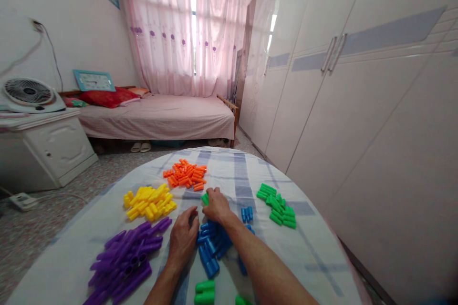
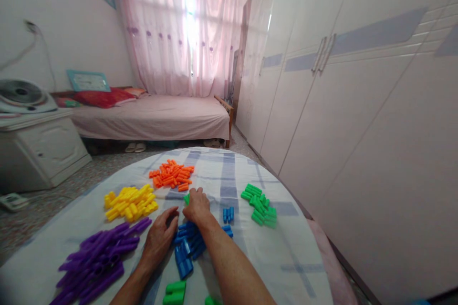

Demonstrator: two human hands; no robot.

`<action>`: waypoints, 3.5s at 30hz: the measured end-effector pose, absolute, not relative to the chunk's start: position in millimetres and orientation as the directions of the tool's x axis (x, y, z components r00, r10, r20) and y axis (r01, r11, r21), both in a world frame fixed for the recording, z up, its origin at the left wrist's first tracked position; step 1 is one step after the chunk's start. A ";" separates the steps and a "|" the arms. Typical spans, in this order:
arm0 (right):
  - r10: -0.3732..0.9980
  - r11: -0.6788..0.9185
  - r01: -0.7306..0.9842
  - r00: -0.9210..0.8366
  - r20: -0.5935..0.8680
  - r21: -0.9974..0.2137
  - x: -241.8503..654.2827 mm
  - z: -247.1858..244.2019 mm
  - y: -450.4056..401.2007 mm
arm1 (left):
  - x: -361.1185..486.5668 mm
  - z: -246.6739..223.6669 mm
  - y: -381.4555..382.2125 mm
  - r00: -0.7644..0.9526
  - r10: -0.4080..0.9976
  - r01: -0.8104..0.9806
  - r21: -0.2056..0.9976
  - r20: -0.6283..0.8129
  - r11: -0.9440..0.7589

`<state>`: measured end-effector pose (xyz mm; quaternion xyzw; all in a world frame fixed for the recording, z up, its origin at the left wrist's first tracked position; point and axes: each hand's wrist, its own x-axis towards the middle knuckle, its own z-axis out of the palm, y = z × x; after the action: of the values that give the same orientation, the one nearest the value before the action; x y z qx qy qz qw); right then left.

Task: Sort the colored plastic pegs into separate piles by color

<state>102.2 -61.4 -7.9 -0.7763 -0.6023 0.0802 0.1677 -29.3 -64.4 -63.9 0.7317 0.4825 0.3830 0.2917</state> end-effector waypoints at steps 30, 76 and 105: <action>0.665 -0.551 0.770 0.638 0.387 -0.322 273.9 -64.0 -179.3 | -28.2 -57.8 -69.3 0.226 0.929 0.534 0.760 0.293 -0.369; 0.839 -0.088 0.645 0.459 0.293 -0.759 206.6 -39.9 -180.6 | -27.3 -61.6 -67.7 0.230 0.923 0.535 0.753 0.308 -0.384; 0.930 -0.095 0.970 0.166 0.327 -0.223 209.4 -23.0 -206.9 | -29.1 -55.9 -68.9 0.251 0.927 0.539 0.754 0.280 -0.374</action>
<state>209.4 -206.9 -23.0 -0.7381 -0.6437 -0.0507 0.1956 -29.1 -68.9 -55.9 0.7448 0.4920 0.3639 0.2660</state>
